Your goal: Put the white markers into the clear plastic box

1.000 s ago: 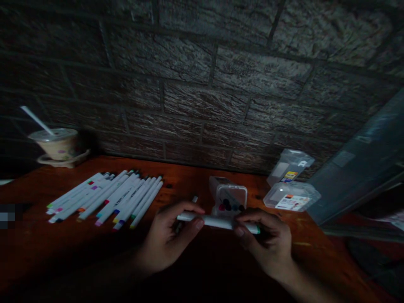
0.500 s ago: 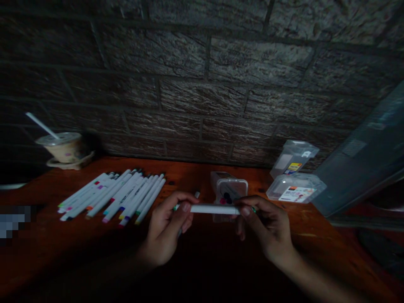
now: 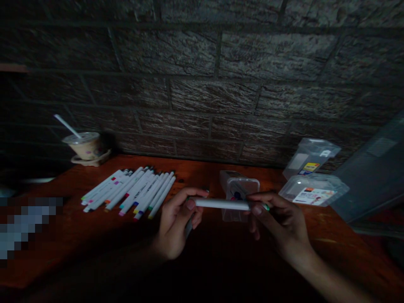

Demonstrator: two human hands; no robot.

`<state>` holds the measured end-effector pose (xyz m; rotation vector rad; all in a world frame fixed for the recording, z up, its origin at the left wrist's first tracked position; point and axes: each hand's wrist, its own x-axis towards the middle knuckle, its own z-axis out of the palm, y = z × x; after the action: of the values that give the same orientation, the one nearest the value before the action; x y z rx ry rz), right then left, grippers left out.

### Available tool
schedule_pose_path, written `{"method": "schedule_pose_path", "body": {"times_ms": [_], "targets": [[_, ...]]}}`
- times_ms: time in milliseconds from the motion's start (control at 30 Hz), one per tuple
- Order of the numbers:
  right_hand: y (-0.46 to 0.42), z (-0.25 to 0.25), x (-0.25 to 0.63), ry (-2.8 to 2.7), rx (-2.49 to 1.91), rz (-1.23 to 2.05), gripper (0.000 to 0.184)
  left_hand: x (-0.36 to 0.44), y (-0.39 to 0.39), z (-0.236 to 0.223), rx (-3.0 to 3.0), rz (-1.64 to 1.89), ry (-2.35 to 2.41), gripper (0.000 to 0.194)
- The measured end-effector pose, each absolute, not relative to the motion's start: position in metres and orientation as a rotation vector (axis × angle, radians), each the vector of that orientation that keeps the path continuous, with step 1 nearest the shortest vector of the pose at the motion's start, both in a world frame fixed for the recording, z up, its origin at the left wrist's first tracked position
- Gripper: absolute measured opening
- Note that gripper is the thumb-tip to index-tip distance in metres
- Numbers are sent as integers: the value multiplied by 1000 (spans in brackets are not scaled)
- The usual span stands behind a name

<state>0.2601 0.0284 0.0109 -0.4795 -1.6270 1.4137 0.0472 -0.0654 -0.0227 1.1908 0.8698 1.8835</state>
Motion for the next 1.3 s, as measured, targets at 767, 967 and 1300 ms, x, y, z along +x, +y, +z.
{"method": "schedule_pose_path", "body": {"times_ms": [767, 967, 1300], "targets": [[22, 14, 259, -1664, -427, 1363, 13, 46, -71, -18, 1375, 1841, 1153, 24], [21, 13, 261, -1674, -410, 1340, 19, 46, -70, -19, 1341, 1818, 1152, 25], [21, 15, 261, -1688, -439, 1318, 19, 48, -73, -12, 1389, 1801, 1203, 23]]}}
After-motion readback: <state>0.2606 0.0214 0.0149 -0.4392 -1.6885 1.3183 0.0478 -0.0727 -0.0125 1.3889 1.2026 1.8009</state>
